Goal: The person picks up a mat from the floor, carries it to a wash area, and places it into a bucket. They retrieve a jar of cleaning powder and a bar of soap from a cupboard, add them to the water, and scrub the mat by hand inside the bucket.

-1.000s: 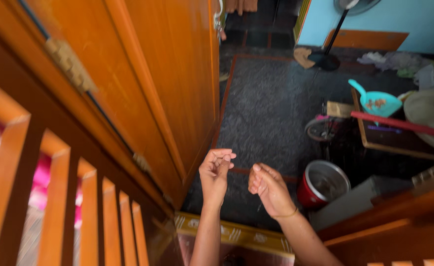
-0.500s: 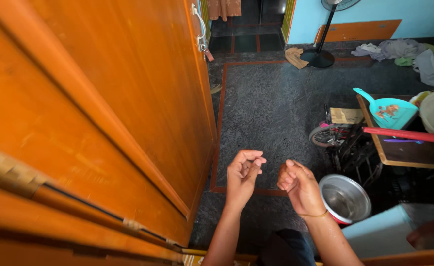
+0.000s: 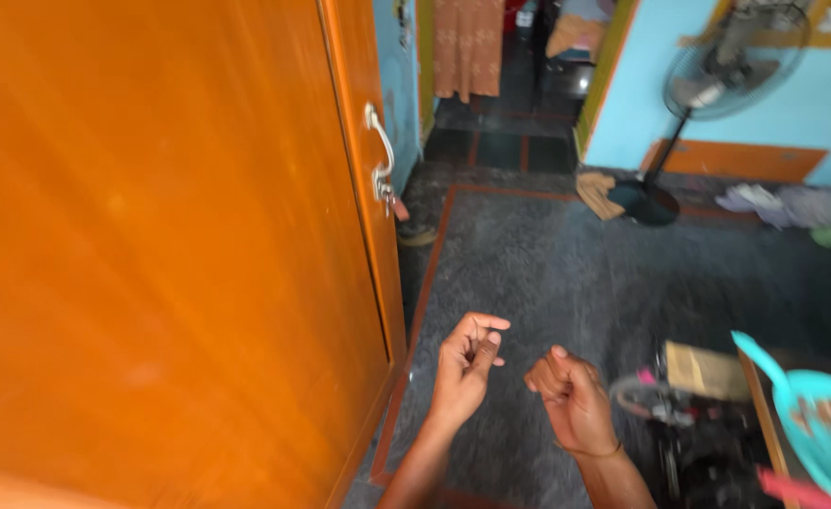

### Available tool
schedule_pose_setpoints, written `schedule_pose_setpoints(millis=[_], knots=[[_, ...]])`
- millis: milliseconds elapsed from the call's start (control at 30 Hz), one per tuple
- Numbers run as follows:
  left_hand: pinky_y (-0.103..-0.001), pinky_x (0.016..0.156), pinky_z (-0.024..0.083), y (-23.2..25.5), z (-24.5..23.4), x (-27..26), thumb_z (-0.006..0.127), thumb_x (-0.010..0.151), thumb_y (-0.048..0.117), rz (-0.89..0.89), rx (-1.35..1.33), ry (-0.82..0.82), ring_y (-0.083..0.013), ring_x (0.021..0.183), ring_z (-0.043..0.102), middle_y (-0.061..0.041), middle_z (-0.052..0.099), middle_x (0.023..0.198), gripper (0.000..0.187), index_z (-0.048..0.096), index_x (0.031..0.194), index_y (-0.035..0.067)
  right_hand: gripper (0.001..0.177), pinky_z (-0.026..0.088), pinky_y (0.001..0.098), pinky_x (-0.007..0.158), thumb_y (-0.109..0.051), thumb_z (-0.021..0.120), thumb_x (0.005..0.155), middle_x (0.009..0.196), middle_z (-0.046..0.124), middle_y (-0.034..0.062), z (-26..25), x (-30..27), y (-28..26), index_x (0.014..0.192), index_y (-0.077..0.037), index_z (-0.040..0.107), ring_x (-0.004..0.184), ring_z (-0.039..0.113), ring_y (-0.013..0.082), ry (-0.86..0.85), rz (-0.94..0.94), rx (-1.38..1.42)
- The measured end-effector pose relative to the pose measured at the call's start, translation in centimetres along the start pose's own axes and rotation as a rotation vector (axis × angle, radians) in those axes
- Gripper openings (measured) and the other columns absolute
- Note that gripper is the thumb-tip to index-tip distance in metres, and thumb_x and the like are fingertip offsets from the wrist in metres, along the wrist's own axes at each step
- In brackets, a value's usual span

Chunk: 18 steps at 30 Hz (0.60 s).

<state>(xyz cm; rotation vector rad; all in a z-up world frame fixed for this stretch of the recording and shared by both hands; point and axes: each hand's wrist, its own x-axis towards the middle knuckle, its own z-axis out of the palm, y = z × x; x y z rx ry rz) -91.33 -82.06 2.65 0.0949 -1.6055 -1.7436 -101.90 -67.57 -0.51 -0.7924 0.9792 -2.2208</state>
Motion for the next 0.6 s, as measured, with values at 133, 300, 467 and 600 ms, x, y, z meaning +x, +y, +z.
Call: schedule_pose_setpoints(millis=[133, 300, 467, 600], knots=[[-0.025, 0.066, 0.054, -1.9, -0.9, 6.8, 0.047, 0.108, 0.015, -0.004, 0.074, 0.053, -0.0021, 0.071, 0.05, 0.008, 0.051, 0.078, 0.023, 0.068, 0.113, 0.004, 0.05, 0.039, 0.0348, 0.062, -0.013, 0.053, 0.107, 0.056, 0.031, -0.0048, -4.4, 8.4, 1.5, 0.061, -0.015, 0.035, 0.055, 0.03, 0.0098, -0.035, -0.069, -0.15], [-0.025, 0.063, 0.053, -5.2, -3.2, 12.7, 0.045, 0.109, 0.013, -0.095, 0.107, 0.131, -0.0039, 0.063, 0.047, 0.005, 0.047, 0.072, 0.024, 0.066, 0.117, 0.005, 0.042, 0.045, 0.0277, 0.066, 0.009, 0.056, 0.09, 0.074, 0.05, -0.0025, -5.4, 18.3, 4.0, 0.067, -0.021, 0.039, 0.072, 0.047, 0.0065, 0.065, 0.025, -0.11], [-0.023, 0.067, 0.053, -9.9, -6.0, 21.1, 0.044, 0.104, 0.004, -0.073, 0.068, 0.146, -0.0044, 0.064, 0.044, 0.005, 0.044, 0.074, 0.028, 0.058, 0.129, 0.006, 0.019, 0.051, 0.026, 0.074, 0.006, 0.062, 0.088, 0.092, 0.056, -0.0025, -5.4, 29.2, 6.0, 0.094, -0.012, 0.062, 0.083, 0.054, 0.0058, -0.214, 0.087, -0.24], [-0.022, 0.067, 0.054, -14.9, -7.6, 28.7, 0.044, 0.102, 0.0, -0.071, 0.052, 0.24, -0.0046, 0.07, 0.052, 0.004, 0.052, 0.078, 0.028, 0.057, 0.127, 0.005, 0.009, 0.051, 0.0258, 0.073, -0.003, 0.067, 0.095, 0.097, 0.063, 0.0002, -6.4, 39.5, 9.4, 0.103, -0.007, 0.066, 0.082, 0.057, 0.0076, -0.28, 0.186, -0.209]])
